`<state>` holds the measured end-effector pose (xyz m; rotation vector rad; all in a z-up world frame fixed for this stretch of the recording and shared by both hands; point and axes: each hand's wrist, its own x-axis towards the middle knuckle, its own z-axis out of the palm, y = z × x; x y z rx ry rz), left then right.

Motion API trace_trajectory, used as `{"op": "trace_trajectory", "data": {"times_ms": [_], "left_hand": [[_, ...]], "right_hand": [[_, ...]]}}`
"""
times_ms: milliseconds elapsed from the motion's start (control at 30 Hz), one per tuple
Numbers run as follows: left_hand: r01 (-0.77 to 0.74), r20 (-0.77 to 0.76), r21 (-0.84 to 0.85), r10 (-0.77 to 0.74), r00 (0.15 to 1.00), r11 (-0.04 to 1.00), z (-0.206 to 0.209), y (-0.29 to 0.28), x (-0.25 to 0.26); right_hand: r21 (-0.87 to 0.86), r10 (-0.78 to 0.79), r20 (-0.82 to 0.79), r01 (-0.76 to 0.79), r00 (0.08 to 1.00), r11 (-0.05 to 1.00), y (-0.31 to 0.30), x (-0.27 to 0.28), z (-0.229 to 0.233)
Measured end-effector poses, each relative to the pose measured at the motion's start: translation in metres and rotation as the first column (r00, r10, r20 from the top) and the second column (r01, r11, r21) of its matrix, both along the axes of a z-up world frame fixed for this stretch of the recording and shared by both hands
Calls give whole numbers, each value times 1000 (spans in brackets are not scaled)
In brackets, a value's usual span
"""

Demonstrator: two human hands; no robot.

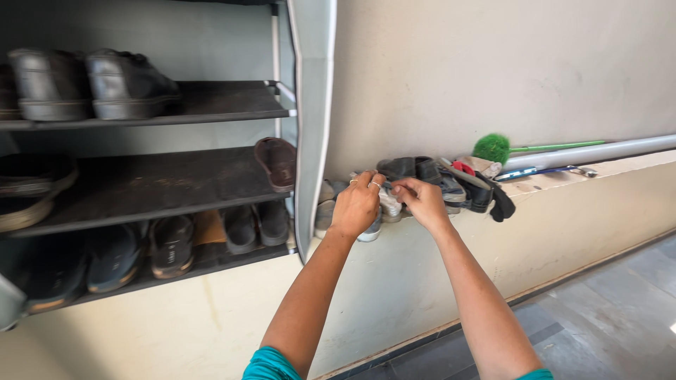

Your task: The person picks up various shoes and sandals from a pile on the floor and places them onto the shelves of a fabric shoe rack. They handle each item individually, arranging them in pairs or single rows across multiple shelves.

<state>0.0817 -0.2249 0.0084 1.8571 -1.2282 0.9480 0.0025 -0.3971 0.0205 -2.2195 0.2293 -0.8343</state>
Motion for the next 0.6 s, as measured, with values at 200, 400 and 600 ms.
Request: {"op": "trace_trajectory", "data": {"times_ms": [200,400,600], "left_hand": [[27,-173,-52,-36,984,998,-14,-58,22],[15,-354,-34,-26,935,999,-36,-111,58],[4,-501,14,4,865,1000,-60,-155,94]], "right_hand": [[29,-122,34,121,992,992,-83,17,-36],[-22,-230,26,230,973,973,-151,47,-76],[16,-234,-12,234,972,972,-185,84,-102]]}}
